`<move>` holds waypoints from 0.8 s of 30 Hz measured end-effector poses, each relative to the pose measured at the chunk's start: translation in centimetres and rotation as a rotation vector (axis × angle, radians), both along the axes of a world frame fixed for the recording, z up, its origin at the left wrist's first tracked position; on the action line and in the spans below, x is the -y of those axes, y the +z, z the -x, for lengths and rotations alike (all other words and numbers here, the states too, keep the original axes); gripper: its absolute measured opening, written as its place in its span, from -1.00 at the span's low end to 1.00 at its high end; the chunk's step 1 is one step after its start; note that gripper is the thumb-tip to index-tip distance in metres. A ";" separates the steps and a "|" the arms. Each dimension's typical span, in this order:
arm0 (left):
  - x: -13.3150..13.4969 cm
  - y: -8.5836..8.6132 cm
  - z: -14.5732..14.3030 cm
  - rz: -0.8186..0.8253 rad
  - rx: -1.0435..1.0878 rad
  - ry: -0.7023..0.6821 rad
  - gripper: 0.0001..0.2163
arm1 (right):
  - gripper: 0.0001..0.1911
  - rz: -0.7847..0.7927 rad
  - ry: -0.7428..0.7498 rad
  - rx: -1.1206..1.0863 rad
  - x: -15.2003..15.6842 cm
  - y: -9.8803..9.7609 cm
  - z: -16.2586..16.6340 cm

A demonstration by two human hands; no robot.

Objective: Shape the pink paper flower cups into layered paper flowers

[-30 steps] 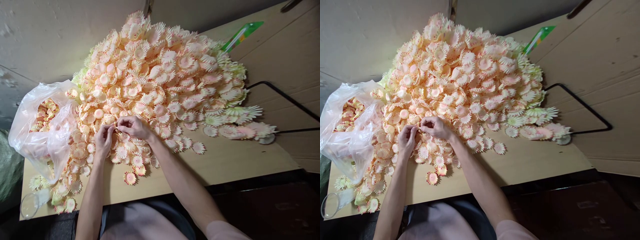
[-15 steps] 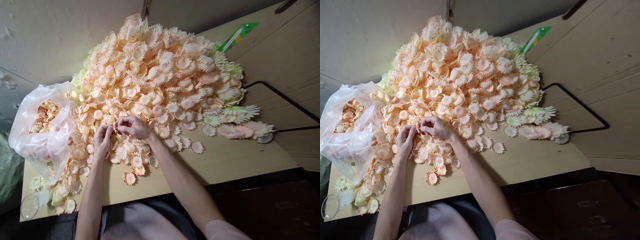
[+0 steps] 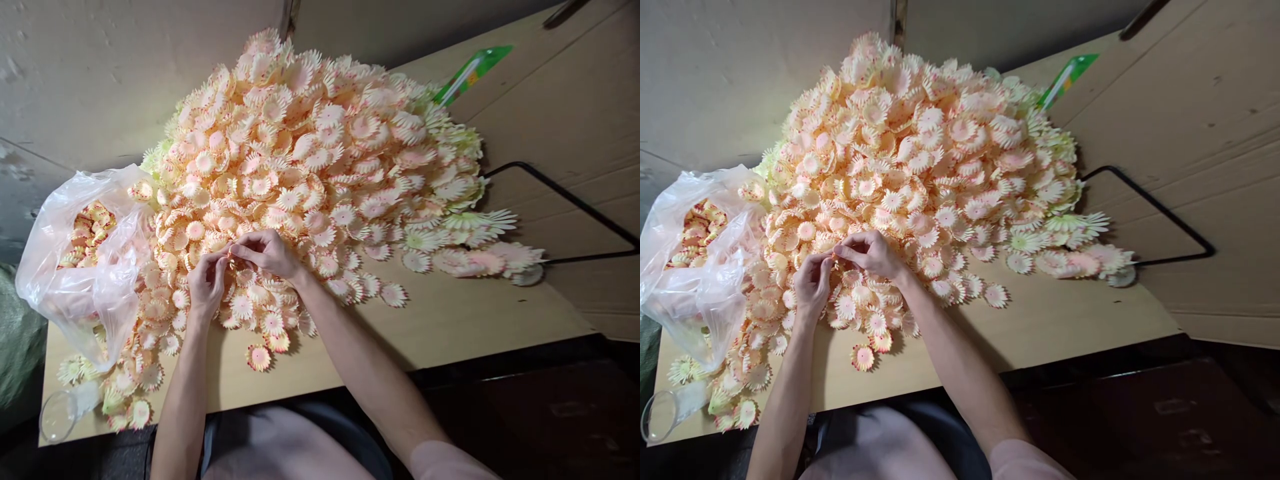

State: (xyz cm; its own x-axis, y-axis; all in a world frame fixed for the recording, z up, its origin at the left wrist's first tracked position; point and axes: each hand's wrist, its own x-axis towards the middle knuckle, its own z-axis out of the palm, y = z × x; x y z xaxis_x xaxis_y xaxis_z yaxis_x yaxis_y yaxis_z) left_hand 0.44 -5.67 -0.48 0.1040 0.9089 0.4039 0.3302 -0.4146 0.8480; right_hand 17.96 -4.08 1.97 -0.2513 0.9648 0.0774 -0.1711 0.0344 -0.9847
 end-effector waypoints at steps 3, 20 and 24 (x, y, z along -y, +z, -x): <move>0.0 0.3 -0.1 -0.017 0.008 0.005 -0.85 | -0.66 -0.003 0.010 -0.030 -0.1 0.0 0.0; 0.4 1.1 -0.4 0.144 0.100 0.059 -0.77 | -0.73 -0.065 -0.034 0.036 -0.1 -1.5 0.8; 0.3 0.7 -0.6 0.128 0.115 0.100 -0.76 | -0.77 -0.216 -0.025 0.160 0.0 -1.7 0.9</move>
State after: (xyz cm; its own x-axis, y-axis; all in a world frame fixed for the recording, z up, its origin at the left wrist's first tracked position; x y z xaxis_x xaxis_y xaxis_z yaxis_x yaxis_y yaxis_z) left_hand 1.02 -6.01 0.21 -0.0300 0.9570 0.2886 0.2621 -0.2711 0.9262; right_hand 17.04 -4.03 0.29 -0.2530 0.9364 0.2433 -0.0104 0.2488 -0.9685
